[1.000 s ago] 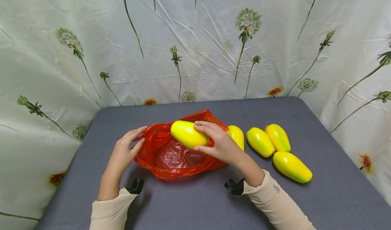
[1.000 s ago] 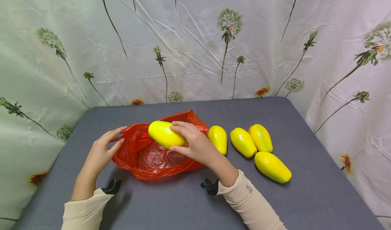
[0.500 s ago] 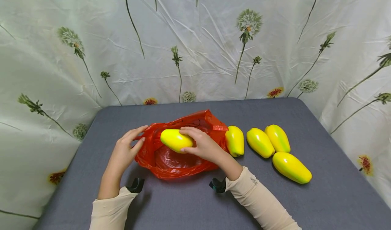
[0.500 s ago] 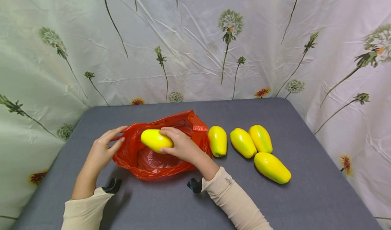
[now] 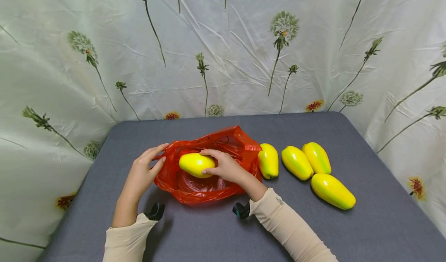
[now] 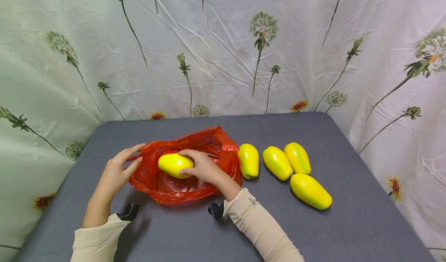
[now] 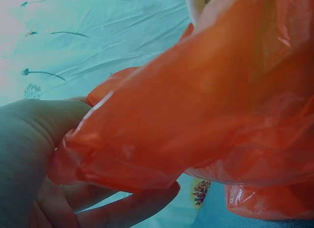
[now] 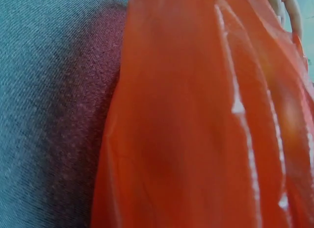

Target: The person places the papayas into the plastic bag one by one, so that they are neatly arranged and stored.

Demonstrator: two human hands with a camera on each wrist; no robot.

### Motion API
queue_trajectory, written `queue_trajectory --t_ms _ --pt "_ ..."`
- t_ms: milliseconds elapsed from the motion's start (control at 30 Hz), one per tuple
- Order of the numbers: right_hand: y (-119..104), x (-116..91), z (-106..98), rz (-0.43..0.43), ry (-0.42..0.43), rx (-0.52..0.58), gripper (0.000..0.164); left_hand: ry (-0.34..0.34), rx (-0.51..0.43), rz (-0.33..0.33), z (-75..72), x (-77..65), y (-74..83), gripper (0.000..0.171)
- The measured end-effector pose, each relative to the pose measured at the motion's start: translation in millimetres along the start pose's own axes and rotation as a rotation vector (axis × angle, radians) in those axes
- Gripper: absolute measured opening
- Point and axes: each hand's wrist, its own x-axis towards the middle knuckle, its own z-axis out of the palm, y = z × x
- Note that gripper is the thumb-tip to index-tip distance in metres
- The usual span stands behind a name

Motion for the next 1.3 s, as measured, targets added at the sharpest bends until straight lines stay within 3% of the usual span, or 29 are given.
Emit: queue_trajectory --t_ms 233,567,900,1300 --pt "7 2 8 0.049 -0.034 0.068 0.051 0.019 -0.003 0.013 0.6 -1.0 -1.7 0.039" --pt "10 1 11 0.085 -0.047 0.076 0.048 0.029 -0.004 0.018 2.0 -2.7 -1.2 0.039" --pt "7 0 8 0.039 -0.016 0.121 0.046 0.035 -0.006 0.03 2.3 -3.0 -2.0 0.038" --pt "-13 -8 -2 -0.08 0.003 0.294 0.046 0.031 -0.012 0.019 3.5 -3.0 -1.4 0.038"
